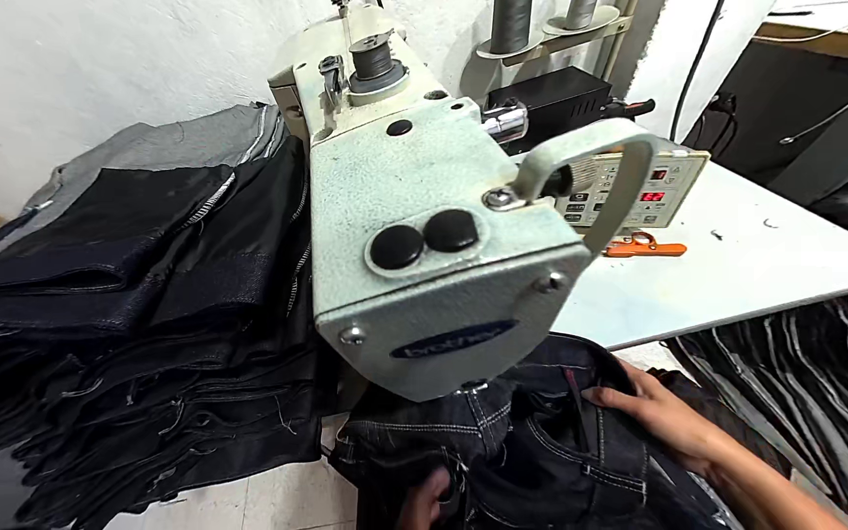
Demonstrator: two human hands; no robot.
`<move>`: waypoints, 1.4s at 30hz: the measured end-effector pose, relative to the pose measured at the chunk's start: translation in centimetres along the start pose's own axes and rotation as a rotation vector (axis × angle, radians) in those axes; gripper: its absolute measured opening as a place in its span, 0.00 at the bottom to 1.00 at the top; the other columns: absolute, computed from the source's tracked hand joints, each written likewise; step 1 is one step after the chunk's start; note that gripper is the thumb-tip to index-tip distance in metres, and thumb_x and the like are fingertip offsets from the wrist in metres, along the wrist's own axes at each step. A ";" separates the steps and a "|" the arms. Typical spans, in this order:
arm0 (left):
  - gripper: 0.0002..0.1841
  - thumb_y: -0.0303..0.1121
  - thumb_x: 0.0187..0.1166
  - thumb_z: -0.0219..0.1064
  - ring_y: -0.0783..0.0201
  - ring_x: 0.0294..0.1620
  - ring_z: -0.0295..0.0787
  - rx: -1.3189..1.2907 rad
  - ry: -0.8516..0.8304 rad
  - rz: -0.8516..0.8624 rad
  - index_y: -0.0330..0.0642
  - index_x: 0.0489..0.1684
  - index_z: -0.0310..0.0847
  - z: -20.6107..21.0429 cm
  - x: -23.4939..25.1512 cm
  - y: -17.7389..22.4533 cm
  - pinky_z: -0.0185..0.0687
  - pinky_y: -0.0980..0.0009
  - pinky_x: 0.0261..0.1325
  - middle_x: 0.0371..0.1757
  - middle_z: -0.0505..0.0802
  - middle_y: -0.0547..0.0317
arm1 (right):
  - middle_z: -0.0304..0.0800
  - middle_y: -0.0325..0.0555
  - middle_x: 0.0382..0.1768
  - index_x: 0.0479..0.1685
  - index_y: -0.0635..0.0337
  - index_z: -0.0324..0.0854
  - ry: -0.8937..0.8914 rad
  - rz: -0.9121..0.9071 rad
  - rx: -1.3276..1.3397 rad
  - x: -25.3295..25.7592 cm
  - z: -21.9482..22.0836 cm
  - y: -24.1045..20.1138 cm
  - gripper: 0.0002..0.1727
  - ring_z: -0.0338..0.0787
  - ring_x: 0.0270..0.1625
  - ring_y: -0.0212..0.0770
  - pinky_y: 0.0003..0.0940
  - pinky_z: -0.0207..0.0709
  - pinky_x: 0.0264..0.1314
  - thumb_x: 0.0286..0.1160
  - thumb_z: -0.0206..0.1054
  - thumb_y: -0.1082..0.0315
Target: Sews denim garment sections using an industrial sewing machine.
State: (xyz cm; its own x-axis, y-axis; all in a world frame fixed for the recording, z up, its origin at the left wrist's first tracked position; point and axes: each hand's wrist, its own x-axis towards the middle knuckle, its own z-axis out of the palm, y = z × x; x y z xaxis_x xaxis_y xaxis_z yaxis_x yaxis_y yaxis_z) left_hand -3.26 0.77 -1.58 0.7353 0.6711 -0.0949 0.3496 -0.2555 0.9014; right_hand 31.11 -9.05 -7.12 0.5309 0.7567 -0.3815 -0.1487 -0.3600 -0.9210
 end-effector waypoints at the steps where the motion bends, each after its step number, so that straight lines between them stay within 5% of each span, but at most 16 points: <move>1: 0.42 0.40 0.77 0.70 0.36 0.77 0.78 -0.035 0.057 0.012 0.09 0.78 0.57 1.5 0.7 -0.1 0.72 0.50 0.80 0.74 0.77 0.17 | 0.92 0.38 0.50 0.73 0.57 0.71 0.009 0.013 0.086 0.2 0.7 0.2 0.32 0.93 0.48 0.29 0.28 0.88 0.52 0.61 0.70 0.72; 3: 0.54 0.46 0.73 0.73 0.37 0.83 0.69 -0.088 0.242 0.068 0.04 0.79 0.42 4.2 2.8 0.2 0.65 0.53 0.85 0.78 0.67 0.09 | 0.93 0.36 0.46 0.69 0.57 0.72 0.030 -0.017 0.184 0.5 1.7 0.6 0.30 0.93 0.44 0.28 0.26 0.89 0.49 0.61 0.71 0.74; 5: 0.61 0.50 0.72 0.75 0.54 0.80 0.75 -0.110 0.469 0.174 0.06 0.81 0.31 6.3 5.5 -0.6 0.71 0.63 0.82 0.75 0.70 0.12 | 0.94 0.36 0.44 0.65 0.58 0.75 0.038 -0.078 0.218 0.5 1.7 1.2 0.28 0.95 0.44 0.29 0.27 0.90 0.50 0.60 0.74 0.71; 7: 0.62 0.54 0.72 0.74 0.70 0.72 0.83 -0.086 0.593 0.271 0.04 0.79 0.32 7.0 6.8 -1.1 0.76 0.73 0.76 0.67 0.79 0.18 | 0.95 0.34 0.42 0.62 0.58 0.78 0.040 -0.131 0.158 0.0 0.8 1.3 0.25 0.95 0.43 0.28 0.28 0.90 0.50 0.62 0.74 0.63; 9: 0.47 0.39 0.72 0.76 0.77 0.58 0.89 -0.120 0.612 0.214 0.01 0.71 0.52 5.9 5.7 0.8 0.82 0.76 0.66 0.53 0.90 0.30 | 0.95 0.31 0.43 0.61 0.57 0.80 0.015 -0.150 0.077 -1.3 -1.0 0.6 0.25 0.94 0.45 0.27 0.28 0.89 0.52 0.62 0.73 0.60; 10: 0.32 0.30 0.71 0.74 0.79 0.50 0.89 -0.180 0.599 0.162 0.07 0.63 0.64 4.8 4.9 1.9 0.85 0.76 0.59 0.45 0.91 0.42 | 0.95 0.31 0.43 0.61 0.56 0.81 -0.001 -0.142 0.037 -2.3 -1.9 -0.3 0.25 0.94 0.45 0.27 0.28 0.90 0.51 0.59 0.74 0.61; 11: 0.16 0.26 0.72 0.71 0.82 0.41 0.85 -0.248 0.572 0.110 0.23 0.47 0.71 3.4 4.6 2.6 0.83 0.79 0.52 0.36 0.87 0.59 | 0.95 0.30 0.43 0.60 0.54 0.82 -0.020 -0.130 -0.007 -3.2 -2.7 -1.5 0.26 0.95 0.44 0.27 0.28 0.90 0.50 0.57 0.75 0.60; 13: 0.08 0.25 0.74 0.66 0.80 0.35 0.78 -0.388 0.509 0.014 0.41 0.34 0.69 0.7 5.2 3.3 0.80 0.77 0.46 0.31 0.80 0.70 | 0.96 0.29 0.40 0.56 0.50 0.84 -0.024 -0.131 -0.070 -3.7 -3.3 -4.3 0.24 0.95 0.41 0.27 0.28 0.90 0.45 0.53 0.76 0.59; 14: 0.06 0.26 0.74 0.66 0.74 0.37 0.82 -0.447 0.522 -0.052 0.38 0.38 0.72 -0.1 6.0 3.3 0.83 0.72 0.47 0.34 0.82 0.64 | 0.95 0.32 0.38 0.56 0.52 0.84 0.005 -0.125 -0.082 -3.4 -2.8 -5.5 0.24 0.94 0.39 0.28 0.28 0.90 0.42 0.54 0.75 0.61; 17: 0.24 0.22 0.74 0.62 0.67 0.58 0.88 -0.594 0.578 -0.137 0.25 0.71 0.69 -1.3 9.6 3.7 0.86 0.69 0.64 0.58 0.88 0.47 | 0.93 0.38 0.33 0.53 0.58 0.82 0.102 -0.162 -0.025 -0.4 -0.4 -7.5 0.15 0.91 0.31 0.30 0.27 0.87 0.33 0.67 0.71 0.73; 29: 0.28 0.20 0.69 0.62 0.74 0.59 0.88 -0.565 0.647 -0.063 0.23 0.72 0.64 -1.4 10.3 3.9 0.84 0.78 0.65 0.57 0.88 0.51 | 0.90 0.27 0.25 0.40 0.48 0.81 0.129 -0.366 -0.024 3.3 0.6 -9.8 0.08 0.86 0.23 0.20 0.17 0.79 0.24 0.69 0.69 0.73; 34: 0.24 0.26 0.68 0.66 0.75 0.57 0.87 -0.470 0.604 -0.012 0.24 0.62 0.70 -1.7 9.8 2.9 0.83 0.76 0.65 0.52 0.89 0.54 | 0.91 0.29 0.25 0.41 0.49 0.83 0.094 -0.240 0.018 2.7 0.8 -10.0 0.10 0.87 0.25 0.21 0.17 0.81 0.25 0.65 0.68 0.75; 39: 0.23 0.24 0.71 0.66 0.80 0.58 0.84 -0.378 0.546 0.026 0.17 0.62 0.67 -2.1 8.6 3.0 0.79 0.79 0.68 0.52 0.87 0.53 | 0.92 0.25 0.32 0.47 0.47 0.82 -0.051 -0.172 -0.156 2.1 -1.2 -8.9 0.20 0.90 0.34 0.20 0.19 0.85 0.36 0.48 0.72 0.67; 42: 0.22 0.23 0.72 0.67 0.81 0.55 0.86 -0.323 0.522 0.029 0.17 0.61 0.67 -2.7 8.1 3.1 0.82 0.78 0.65 0.49 0.88 0.56 | 0.90 0.36 0.45 0.60 0.55 0.78 -0.009 -0.393 -0.429 2.5 -1.3 -8.0 0.33 0.90 0.46 0.29 0.32 0.84 0.51 0.48 0.81 0.59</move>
State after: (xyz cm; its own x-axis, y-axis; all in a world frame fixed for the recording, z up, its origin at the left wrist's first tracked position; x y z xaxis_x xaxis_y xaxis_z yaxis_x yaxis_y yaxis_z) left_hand 2.22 7.30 1.62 0.3320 0.9401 0.0773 0.0795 -0.1096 0.9908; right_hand 34.74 -4.95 -0.61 0.4701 0.8824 -0.0197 0.4103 -0.2383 -0.8803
